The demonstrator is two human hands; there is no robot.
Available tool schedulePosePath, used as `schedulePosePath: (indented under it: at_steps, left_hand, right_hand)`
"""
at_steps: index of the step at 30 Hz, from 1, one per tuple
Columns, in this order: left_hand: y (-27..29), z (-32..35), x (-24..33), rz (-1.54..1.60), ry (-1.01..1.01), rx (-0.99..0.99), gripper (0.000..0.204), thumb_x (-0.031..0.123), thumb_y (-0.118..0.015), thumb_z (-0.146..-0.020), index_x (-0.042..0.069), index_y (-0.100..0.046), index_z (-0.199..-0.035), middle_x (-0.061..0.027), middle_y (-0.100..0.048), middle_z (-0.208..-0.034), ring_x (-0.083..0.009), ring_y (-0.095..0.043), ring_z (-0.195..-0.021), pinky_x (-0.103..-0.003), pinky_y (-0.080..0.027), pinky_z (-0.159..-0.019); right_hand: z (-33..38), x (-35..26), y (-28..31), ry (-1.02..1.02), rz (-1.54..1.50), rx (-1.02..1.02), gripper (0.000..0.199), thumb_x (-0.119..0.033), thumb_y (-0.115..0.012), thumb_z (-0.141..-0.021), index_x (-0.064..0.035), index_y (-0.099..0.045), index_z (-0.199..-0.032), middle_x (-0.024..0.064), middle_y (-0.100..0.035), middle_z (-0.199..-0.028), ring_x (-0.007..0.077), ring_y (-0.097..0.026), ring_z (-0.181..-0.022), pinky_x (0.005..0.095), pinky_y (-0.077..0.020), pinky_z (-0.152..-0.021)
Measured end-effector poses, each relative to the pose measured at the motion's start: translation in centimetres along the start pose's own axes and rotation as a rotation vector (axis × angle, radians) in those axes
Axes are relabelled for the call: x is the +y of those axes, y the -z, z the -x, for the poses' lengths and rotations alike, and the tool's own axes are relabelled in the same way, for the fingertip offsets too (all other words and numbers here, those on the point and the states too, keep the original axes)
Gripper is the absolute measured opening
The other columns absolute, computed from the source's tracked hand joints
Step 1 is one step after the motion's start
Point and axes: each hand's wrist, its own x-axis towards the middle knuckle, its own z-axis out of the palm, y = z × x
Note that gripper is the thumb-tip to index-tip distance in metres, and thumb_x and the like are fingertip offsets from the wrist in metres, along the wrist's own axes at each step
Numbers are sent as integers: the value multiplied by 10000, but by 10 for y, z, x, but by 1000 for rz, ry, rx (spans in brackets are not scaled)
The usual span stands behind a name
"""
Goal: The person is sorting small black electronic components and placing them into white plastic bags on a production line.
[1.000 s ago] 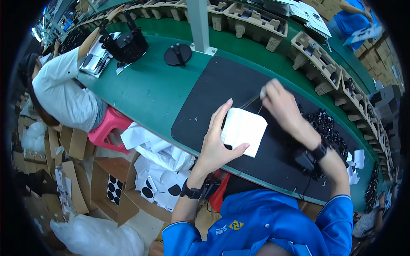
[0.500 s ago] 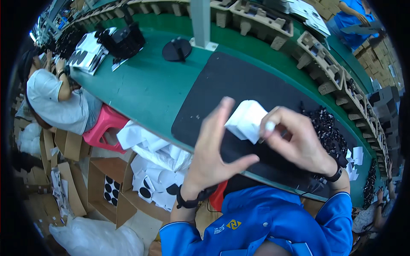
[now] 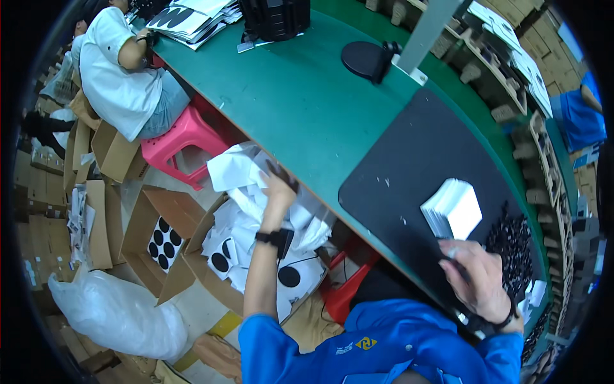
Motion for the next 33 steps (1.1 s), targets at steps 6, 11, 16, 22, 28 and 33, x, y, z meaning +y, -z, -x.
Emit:
schedulePosePath:
  at_steps: [6,11,16,22,28,33]
  left_hand:
    - [-146,-138,19,-83,31,-419,267,62,-559,-858,-36,-603,-1103,-186,-671,-909,-254,-658,-813,-325,-518,-720]
    - [-233,-198,13,-110,37,-461,275,67,-565,-857,-36,-597,-1110,-193,-665,-929,-259,-651,-837,-329,-513,-732]
    - [-264,-210,-16,-164,35,-471,284,73,-572,-855,-36,-591,-1117,-201,-658,-949,-265,-644,-860,-332,-507,-743]
    - [-242,-167,-20,-219,-25,-405,295,80,-580,-853,-35,-584,-1125,-210,-650,-973,-271,-636,-889,-337,-501,-757]
    - [-163,-102,3,-158,-61,-355,307,86,-588,-852,-35,-576,-1133,-219,-642,-997,-278,-628,-917,-341,-494,-771]
    - [-74,-53,45,8,-106,-306,317,92,-594,-850,-35,-570,-1140,-227,-635,-1017,-283,-622,-941,-345,-489,-783]
  right_hand:
    - [13,33,-5,-541,306,77,227,86,-619,-732,-6,-585,-937,123,-618,-869,208,-588,-622,272,-459,-566]
    - [-8,57,-21,-1086,411,-13,186,-21,-627,-828,-42,-633,-1013,133,-657,-946,261,-643,-842,322,-495,-771]
    - [-23,84,-24,-1049,429,109,217,99,-588,-723,-4,-585,-914,111,-613,-846,183,-576,-614,268,-458,-565]
    - [-6,112,6,-569,484,-82,420,-30,-672,-605,-91,-621,-1017,68,-611,-1101,235,-595,-871,314,-505,-672]
    - [37,136,33,-168,472,-257,560,-148,-489,-805,-54,-391,-1349,95,-377,-1410,203,-470,-1146,403,-400,-976]
    - [61,147,46,-25,456,-208,431,-132,-492,-831,-53,-482,-1255,121,-399,-1369,236,-406,-1223,405,-330,-1025]
